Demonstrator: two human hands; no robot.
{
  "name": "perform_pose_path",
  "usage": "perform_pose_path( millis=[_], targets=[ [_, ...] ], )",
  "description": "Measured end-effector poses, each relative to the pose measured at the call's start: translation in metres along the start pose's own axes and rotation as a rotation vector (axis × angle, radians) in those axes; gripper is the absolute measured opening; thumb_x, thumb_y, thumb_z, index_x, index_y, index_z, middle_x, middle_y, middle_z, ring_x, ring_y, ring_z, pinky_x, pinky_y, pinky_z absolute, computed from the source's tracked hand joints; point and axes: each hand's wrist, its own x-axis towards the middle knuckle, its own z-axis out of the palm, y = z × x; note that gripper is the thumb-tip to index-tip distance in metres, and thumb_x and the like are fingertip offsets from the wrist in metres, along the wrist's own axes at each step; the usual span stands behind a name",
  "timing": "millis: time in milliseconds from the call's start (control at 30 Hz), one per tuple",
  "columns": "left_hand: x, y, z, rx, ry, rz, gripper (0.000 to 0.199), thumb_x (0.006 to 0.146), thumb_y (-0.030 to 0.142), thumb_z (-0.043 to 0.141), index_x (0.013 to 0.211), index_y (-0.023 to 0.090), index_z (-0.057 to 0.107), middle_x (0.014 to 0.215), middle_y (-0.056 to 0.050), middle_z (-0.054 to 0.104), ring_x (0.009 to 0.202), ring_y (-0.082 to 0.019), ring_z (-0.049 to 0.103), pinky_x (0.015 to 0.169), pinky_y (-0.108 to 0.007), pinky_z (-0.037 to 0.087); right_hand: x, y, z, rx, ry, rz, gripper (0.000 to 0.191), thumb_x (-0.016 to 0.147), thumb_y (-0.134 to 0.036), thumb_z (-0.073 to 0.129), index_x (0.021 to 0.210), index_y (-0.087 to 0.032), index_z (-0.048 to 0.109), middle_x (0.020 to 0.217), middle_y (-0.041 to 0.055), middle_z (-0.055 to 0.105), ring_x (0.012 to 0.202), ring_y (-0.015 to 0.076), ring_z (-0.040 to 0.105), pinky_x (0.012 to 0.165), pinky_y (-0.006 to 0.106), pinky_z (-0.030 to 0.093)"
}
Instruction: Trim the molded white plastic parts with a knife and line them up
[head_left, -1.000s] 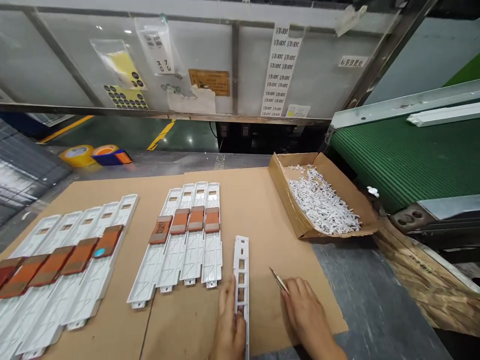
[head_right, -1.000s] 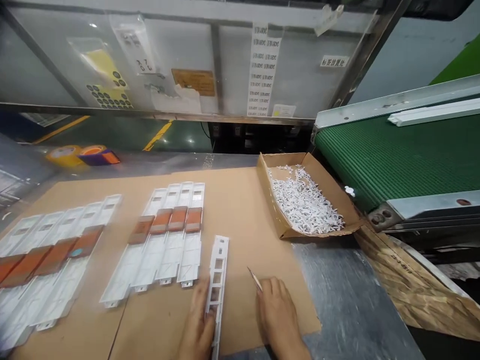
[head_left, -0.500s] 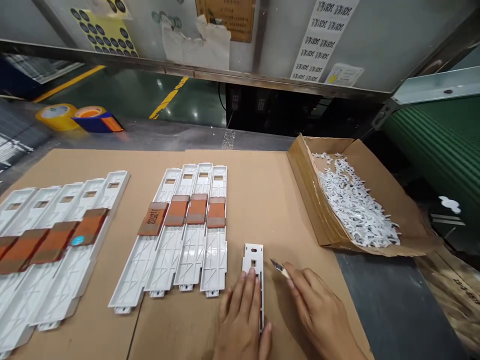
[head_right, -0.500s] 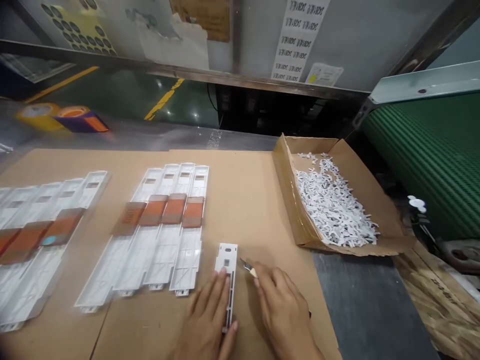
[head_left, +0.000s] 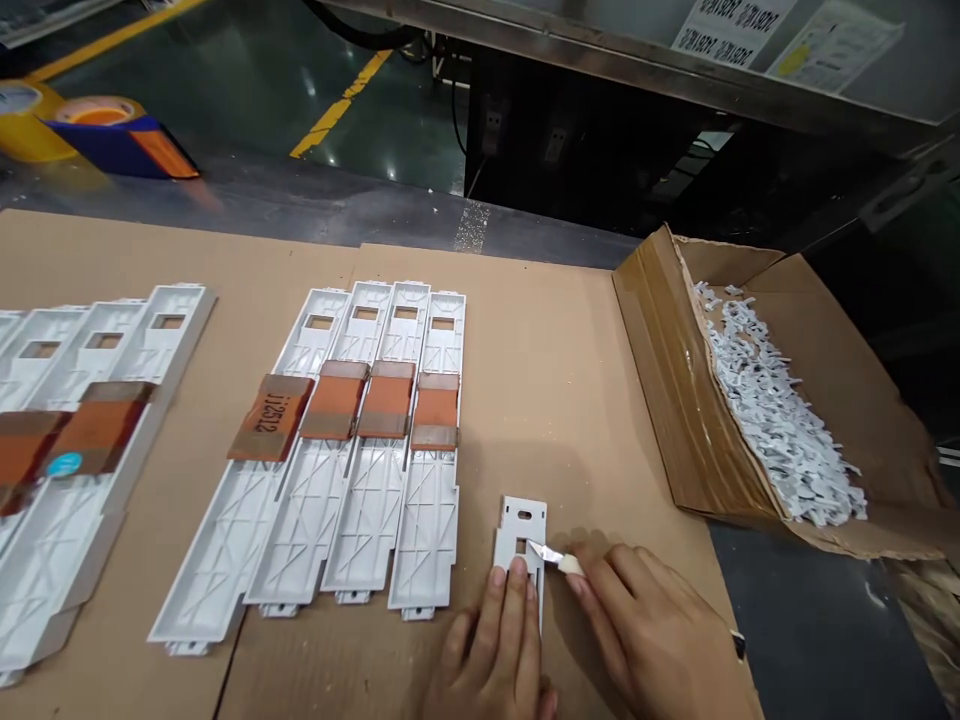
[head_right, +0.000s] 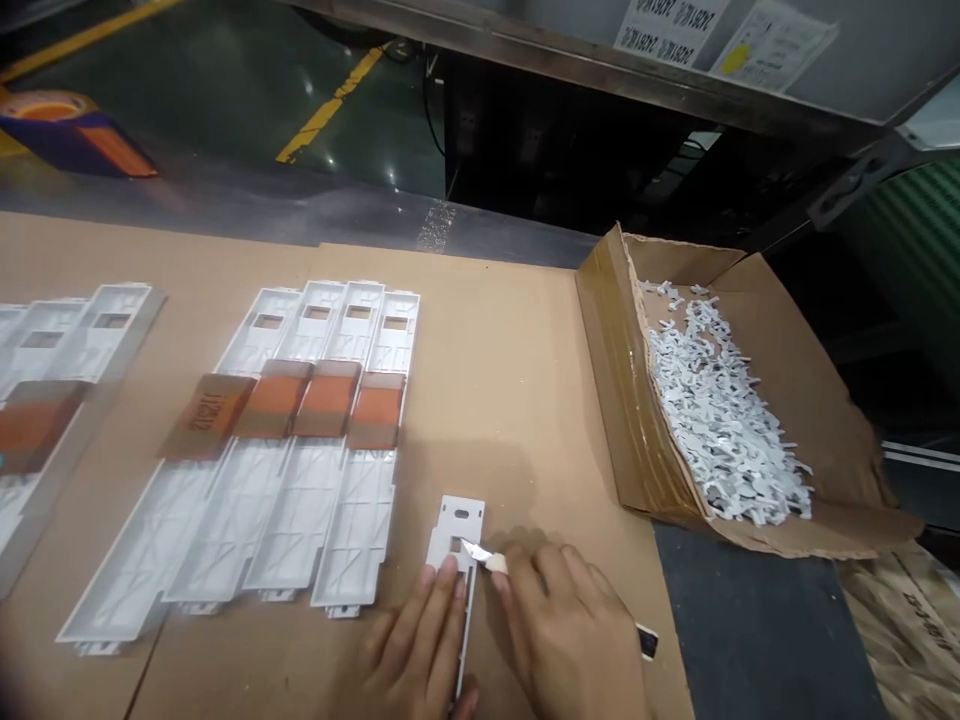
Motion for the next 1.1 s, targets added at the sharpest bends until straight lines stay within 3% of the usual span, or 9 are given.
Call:
perform_pose_path(
  millis=[200,300,600,1100],
  targets=[
    [0.012,0.0,-0.004,0.028,0.144,0.054,0.045,0.088,0.035,0.035,0.119,0.011,0.057,0.12,-0.008,0.06,0.115,-0.019,0.048,0.094,-0.033,0.028,0.003,-0.001,0.0,0.013,-0.003,0.015,0.035,0.097,-0.029,0.029,0.091,-0.02,0.062,0.067,0.0021,0.054,0.06,0.0155,0.052,0.059,0.029,0.033],
    [0.017,0.001,-0.005,0.042,0.188,0.047,0.044,0.09,0.036,0.032,0.108,0.01,0.064,0.114,-0.008,0.064,0.11,-0.018,0.051,0.096,-0.032,0.027,0.003,-0.001,0.0,0.026,-0.004,0.013,0.036,0.098,-0.028,0.029,0.089,-0.019,0.063,0.067,0.0021,0.053,0.06,0.0154,0.051,0.06,0.029,0.032],
    [0.018,0.002,-0.006,0.037,0.194,0.04,0.044,0.09,0.036,0.032,0.105,0.011,0.065,0.113,-0.007,0.064,0.108,-0.018,0.052,0.097,-0.031,0.026,0.003,0.0,0.002,0.042,-0.013,0.019,0.034,0.098,-0.028,0.03,0.096,-0.018,0.063,0.069,0.0017,0.055,0.061,0.0157,0.052,0.062,0.029,0.031],
    [0.018,0.004,-0.007,0.036,0.181,0.016,0.044,0.089,0.036,0.032,0.106,0.011,0.065,0.113,-0.007,0.064,0.108,-0.017,0.053,0.089,-0.032,0.03,0.004,0.0,0.002,0.021,-0.03,0.015,0.035,0.097,-0.028,0.029,0.093,-0.02,0.063,0.068,0.0018,0.055,0.06,0.0165,0.052,0.06,0.029,0.03]
  ],
)
